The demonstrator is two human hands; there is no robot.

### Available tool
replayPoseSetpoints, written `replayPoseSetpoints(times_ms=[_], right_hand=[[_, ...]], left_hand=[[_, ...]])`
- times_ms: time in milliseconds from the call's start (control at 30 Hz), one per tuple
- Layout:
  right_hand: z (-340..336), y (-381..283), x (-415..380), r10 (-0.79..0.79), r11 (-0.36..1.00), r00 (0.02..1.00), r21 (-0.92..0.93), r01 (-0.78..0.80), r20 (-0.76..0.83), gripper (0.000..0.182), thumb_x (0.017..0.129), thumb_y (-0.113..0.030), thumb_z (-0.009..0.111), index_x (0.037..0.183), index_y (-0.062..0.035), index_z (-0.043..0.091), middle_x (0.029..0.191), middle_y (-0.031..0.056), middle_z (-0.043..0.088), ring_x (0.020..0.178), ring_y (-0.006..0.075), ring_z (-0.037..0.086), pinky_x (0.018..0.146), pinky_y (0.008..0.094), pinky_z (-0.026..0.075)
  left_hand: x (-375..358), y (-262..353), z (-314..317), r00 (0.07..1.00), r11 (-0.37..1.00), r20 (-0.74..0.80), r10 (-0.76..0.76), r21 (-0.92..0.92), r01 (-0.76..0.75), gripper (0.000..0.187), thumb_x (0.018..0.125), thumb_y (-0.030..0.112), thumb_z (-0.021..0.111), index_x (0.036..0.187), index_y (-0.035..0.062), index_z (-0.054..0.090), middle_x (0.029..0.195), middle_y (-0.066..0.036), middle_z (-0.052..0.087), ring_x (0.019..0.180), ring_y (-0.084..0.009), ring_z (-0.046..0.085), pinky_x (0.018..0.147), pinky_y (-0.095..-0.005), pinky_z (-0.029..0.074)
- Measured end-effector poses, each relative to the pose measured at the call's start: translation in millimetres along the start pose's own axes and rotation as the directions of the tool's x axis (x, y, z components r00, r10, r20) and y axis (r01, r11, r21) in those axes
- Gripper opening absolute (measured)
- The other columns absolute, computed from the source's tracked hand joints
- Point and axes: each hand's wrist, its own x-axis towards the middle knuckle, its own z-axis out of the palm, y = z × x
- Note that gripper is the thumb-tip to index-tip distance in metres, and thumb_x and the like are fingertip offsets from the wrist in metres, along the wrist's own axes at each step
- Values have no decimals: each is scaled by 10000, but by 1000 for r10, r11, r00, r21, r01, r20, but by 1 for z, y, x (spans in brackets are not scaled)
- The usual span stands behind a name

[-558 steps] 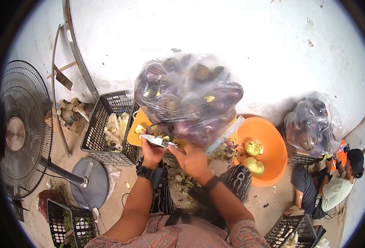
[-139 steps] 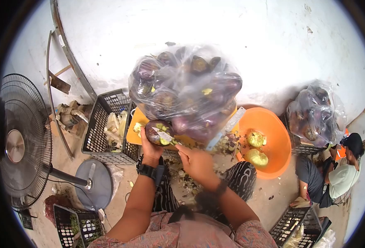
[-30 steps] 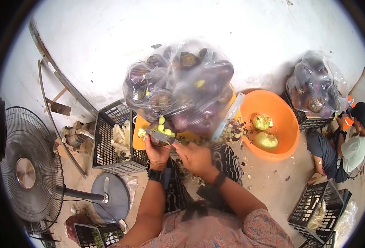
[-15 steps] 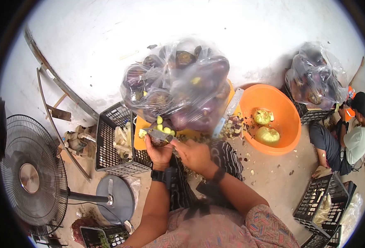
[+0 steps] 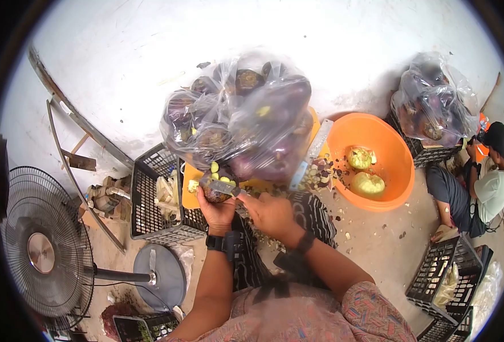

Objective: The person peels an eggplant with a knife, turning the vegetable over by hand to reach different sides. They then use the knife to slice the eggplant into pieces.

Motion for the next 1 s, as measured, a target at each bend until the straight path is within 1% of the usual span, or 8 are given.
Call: replayPoseSetpoints(times_ms=[133, 200, 300, 533, 633, 833, 900, 1000], right_hand=[[3, 0, 5, -30, 1000, 999, 6, 30, -27, 314, 822, -197, 656, 1135, -216, 671, 602, 56, 520, 508, 246, 537, 449, 359, 414], [5, 0, 4, -27, 999, 1000, 20, 27, -16, 268, 876, -280, 586, 1128, -240, 672, 610, 80, 516, 479, 269, 529, 437, 390, 410], [2, 0, -3, -18, 1000, 999, -6, 18, 37, 265, 879, -281, 585, 1128, -249, 671, 611, 79, 515, 486, 267, 533, 435, 390, 409], [-2, -4, 0, -13, 1000, 999, -5, 13, 31, 265, 878, -277, 587, 1129, -250, 669, 616, 73, 513, 492, 262, 536, 436, 388, 412], [-3, -7, 3, -26, 999, 999, -44, 28, 38, 262, 879, -274, 586, 1126, -240, 668, 627, 67, 516, 496, 259, 538, 436, 386, 412], [10, -4, 13, -51, 994, 999, -98, 50, -12, 266, 873, -264, 591, 1127, -227, 663, 647, 66, 518, 501, 252, 543, 439, 379, 419], [12, -2, 16, 4, 998, 998, -63, -7, -60, 283, 868, -259, 595, 1143, -233, 655, 648, 65, 519, 500, 255, 545, 439, 377, 422], [1, -2, 9, -27, 998, 1000, -52, 26, -5, 297, 864, -259, 599, 1156, -240, 649, 649, 65, 521, 497, 261, 544, 438, 378, 424]], left_hand=[[2, 2, -4, 1000, 1000, -12, 12, -2, -12, 517, 904, 493, 522, 1264, 122, 509, 1225, -58, 576, 1106, -255, 554, 922, -458, 459], [2, 3, -3, 999, 1000, -35, 5, 11, -4, 528, 902, 505, 525, 1265, 122, 512, 1228, -52, 577, 1115, -249, 551, 932, -459, 453], [0, 2, 1, 998, 999, -63, 23, 40, -20, 523, 902, 495, 534, 1262, 116, 516, 1241, -49, 573, 1129, -243, 547, 954, -450, 442], [-1, 2, 5, 997, 999, -67, 36, 28, -34, 508, 905, 468, 550, 1258, 105, 518, 1237, -50, 579, 1135, -238, 546, 978, -434, 429], [-2, 3, 4, 997, 999, -64, 35, 37, -33, 506, 908, 476, 540, 1251, 105, 522, 1230, -51, 583, 1133, -240, 547, 972, -444, 434], [0, 2, 0, 999, 1000, -30, -23, 21, 23, 533, 910, 516, 502, 1257, 111, 511, 1224, -65, 583, 1126, -260, 552, 957, -473, 445], [1, 1, 2, 998, 1000, -61, -3, 28, 4, 544, 909, 523, 495, 1269, 117, 502, 1234, -75, 573, 1127, -269, 551, 955, -487, 447], [1, 3, -1, 998, 1000, -62, -1, 22, 2, 548, 910, 519, 492, 1279, 113, 496, 1256, -76, 560, 1140, -275, 543, 959, -496, 446]])
